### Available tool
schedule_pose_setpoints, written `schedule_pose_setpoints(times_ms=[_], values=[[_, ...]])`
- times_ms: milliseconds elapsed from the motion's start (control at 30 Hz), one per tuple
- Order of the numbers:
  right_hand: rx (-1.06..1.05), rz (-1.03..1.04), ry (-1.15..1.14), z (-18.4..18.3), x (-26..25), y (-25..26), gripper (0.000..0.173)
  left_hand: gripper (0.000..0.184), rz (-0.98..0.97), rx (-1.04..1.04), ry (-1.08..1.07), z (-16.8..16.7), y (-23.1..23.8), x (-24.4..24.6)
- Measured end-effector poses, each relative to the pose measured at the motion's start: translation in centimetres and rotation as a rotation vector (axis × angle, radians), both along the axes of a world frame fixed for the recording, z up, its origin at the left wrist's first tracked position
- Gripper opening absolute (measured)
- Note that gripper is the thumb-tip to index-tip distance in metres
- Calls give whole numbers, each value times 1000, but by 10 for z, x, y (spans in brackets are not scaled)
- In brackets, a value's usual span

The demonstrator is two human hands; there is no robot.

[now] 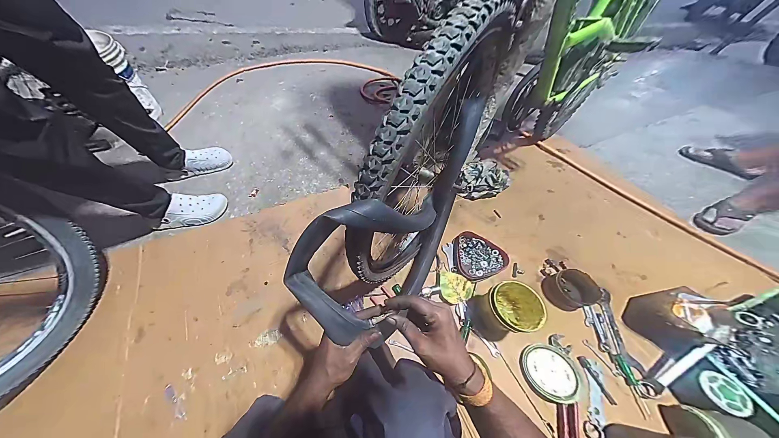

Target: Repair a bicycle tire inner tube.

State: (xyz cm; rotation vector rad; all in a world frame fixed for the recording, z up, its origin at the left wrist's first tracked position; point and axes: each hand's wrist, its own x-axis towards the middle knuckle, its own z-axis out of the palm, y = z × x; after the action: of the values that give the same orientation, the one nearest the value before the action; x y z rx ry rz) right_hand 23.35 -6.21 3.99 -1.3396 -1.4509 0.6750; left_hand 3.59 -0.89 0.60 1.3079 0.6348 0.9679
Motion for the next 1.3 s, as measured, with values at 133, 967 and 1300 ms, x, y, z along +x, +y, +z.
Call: schedule_pose_setpoints(times_ms=[133,967,1300], values=[[-54,20,115,-5,-1,-2,14,43,-26,16,1,-1,2,-3],[-287,114,1061,-20,9,-24,19,40,-79,36,26,-8,0,-1],[-161,67,855,-21,8,-20,22,40,-69,25,66,-8,-5,-6]])
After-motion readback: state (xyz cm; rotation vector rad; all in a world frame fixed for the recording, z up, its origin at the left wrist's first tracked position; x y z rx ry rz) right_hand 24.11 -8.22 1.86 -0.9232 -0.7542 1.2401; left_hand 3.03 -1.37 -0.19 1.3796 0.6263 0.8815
